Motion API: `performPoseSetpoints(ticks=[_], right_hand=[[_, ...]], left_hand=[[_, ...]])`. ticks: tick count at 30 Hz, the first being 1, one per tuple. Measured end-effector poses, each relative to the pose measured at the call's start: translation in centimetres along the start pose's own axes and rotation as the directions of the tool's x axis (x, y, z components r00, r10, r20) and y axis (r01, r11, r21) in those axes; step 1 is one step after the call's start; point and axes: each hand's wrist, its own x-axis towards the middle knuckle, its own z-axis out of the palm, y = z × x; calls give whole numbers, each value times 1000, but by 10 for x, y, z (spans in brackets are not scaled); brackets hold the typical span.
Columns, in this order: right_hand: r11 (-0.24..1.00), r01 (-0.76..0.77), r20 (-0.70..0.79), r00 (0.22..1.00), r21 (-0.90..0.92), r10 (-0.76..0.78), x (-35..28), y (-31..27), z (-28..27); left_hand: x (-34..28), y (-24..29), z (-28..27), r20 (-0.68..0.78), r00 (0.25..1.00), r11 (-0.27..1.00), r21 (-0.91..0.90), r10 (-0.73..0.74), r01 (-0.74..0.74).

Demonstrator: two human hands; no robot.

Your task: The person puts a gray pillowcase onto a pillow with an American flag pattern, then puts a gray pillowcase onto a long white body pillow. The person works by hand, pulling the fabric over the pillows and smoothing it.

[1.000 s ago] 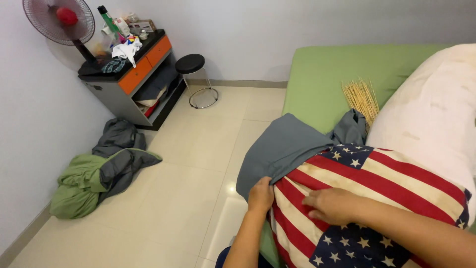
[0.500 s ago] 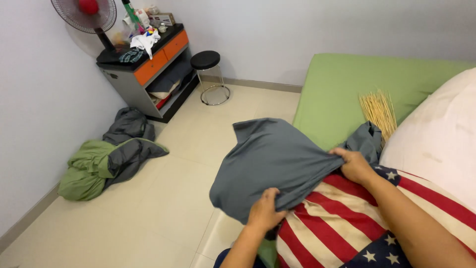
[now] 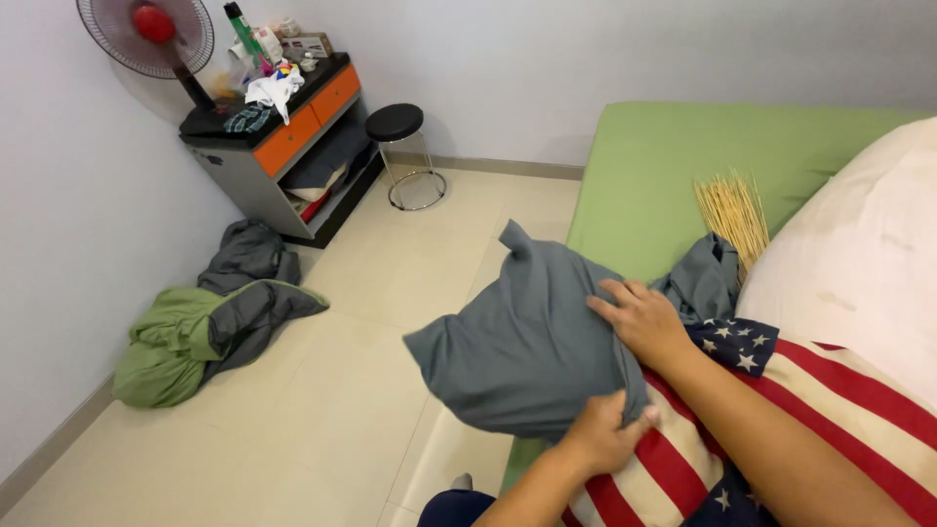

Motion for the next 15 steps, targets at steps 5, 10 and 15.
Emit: performPoseSetpoints(ticks=[5, 10, 15], right_hand=[[716, -327, 213, 945, 617, 248, -32, 48, 36], [776, -527, 789, 611, 347, 62, -49, -2, -19], [944, -308, 634, 707, -121, 313, -74, 33, 13]], left_hand=[[-27, -37, -45, -20, 992, 963, 241, -121, 122], [-57, -127, -89, -356, 914, 852, 400, -195, 338], [-45, -132, -23, -260, 916, 949, -159, -305, 271]])
